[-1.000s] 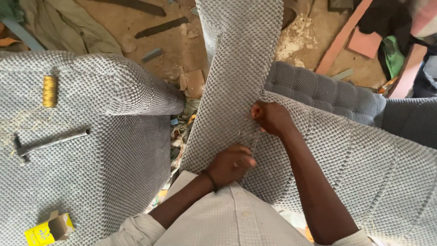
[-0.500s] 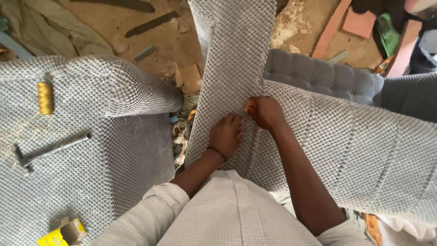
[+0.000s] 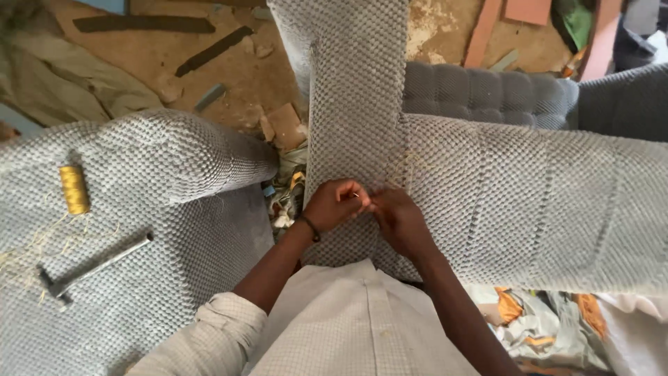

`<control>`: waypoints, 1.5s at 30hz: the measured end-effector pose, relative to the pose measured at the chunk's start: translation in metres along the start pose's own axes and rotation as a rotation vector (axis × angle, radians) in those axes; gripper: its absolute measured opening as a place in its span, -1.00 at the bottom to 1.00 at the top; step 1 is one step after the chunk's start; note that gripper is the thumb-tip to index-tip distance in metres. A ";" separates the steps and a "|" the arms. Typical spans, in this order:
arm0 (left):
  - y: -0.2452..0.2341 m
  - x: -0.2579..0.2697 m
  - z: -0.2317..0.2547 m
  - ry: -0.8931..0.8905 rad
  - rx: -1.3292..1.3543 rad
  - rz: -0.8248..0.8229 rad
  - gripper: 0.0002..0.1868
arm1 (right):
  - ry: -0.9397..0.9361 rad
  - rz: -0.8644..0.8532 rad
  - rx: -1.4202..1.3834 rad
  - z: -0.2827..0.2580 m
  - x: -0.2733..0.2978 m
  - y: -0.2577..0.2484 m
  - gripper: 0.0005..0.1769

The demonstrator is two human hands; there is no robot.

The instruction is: Hand-sewing and tufting fabric onto a furniture frame using a needle and thread.

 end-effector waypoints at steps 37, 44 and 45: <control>0.178 0.030 -0.043 0.149 0.011 0.728 -0.65 | 0.113 -0.010 0.048 0.107 0.018 -0.088 -0.65; 0.176 -0.003 -0.092 -0.022 0.243 0.661 -0.68 | -0.194 -0.281 0.495 0.099 -0.067 -0.020 -0.79; 0.172 -0.002 -0.085 -0.022 0.251 0.664 -0.68 | -0.197 -0.286 0.502 0.093 -0.072 -0.025 -0.79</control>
Point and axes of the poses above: each hand's wrist, its own x-axis away from the middle knuckle, its own y-axis out of the palm, z = x × y, the point moved 5 cm from there along -x, towards the middle knuckle, and after that the axes turned 6 degrees about z, right-handed, at the moved point
